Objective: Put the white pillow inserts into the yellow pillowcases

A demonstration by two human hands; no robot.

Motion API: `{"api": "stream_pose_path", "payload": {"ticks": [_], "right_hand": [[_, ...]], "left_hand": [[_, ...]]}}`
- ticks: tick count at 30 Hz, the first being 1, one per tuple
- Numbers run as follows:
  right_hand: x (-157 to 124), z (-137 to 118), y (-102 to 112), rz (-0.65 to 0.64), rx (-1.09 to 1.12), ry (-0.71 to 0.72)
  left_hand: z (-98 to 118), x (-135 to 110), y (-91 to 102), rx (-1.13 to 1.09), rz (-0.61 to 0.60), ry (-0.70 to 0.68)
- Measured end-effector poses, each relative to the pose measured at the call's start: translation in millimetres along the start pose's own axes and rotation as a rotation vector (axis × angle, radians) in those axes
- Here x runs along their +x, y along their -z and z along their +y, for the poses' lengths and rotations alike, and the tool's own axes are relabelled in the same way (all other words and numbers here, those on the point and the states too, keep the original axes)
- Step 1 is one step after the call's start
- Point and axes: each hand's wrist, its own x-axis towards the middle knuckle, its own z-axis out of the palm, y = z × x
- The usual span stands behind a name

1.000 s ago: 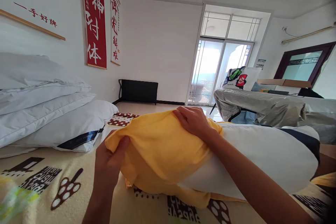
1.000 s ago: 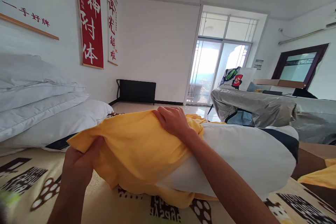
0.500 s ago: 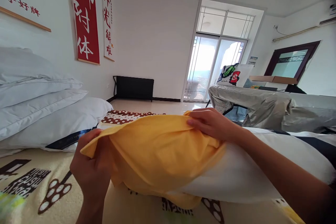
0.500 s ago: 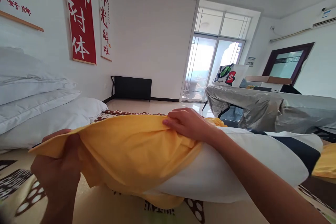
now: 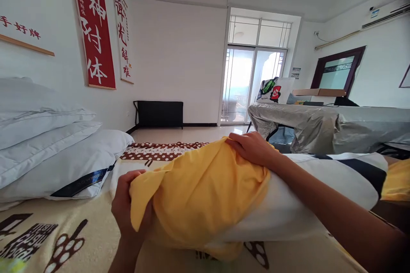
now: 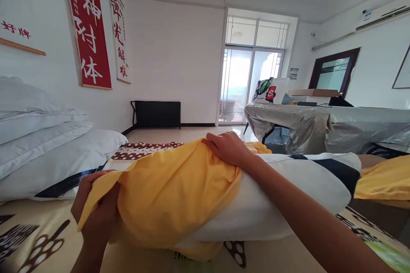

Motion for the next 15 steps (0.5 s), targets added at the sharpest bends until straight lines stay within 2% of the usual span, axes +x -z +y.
{"api": "stream_pose_path", "payload": {"ticks": [1, 3, 6, 8, 11, 12, 13, 15], "right_hand": [[0.1, 3.8, 1.6, 0.086, -0.076, -0.001], [-0.2, 12.5, 6.1, 0.238, -0.175, 0.005], [-6.0, 19.7, 15.4, 0.381, -0.229, -0.017], [-17.9, 11.6, 22.4, 0.449, -0.213, 0.003], [-49.2, -27.4, 26.4, 0.513, -0.132, 0.134], [-61.3, -44.8, 23.7, 0.495, -0.100, 0.202], [-72.6, -62.0, 18.4, 0.405, -0.076, 0.295], [-89.2, -89.6, 1.5, 0.328, -0.086, 0.410]], "left_hand": [[-5.9, 4.9, 1.1, 0.020, -0.065, 0.034], [-22.0, 14.6, 2.9, 0.035, -0.117, 0.102], [-49.1, 25.9, 2.5, -0.018, -0.002, 0.231], [-62.1, 30.5, 0.2, -0.031, 0.057, 0.305], [-67.0, 32.9, -3.5, 0.003, 0.095, 0.298], [-65.0, 32.3, -4.0, 0.011, 0.105, 0.284], [-61.8, 30.8, -3.9, 0.009, 0.117, 0.279], [-52.9, 24.8, -1.6, -0.013, 0.140, 0.274]]}}
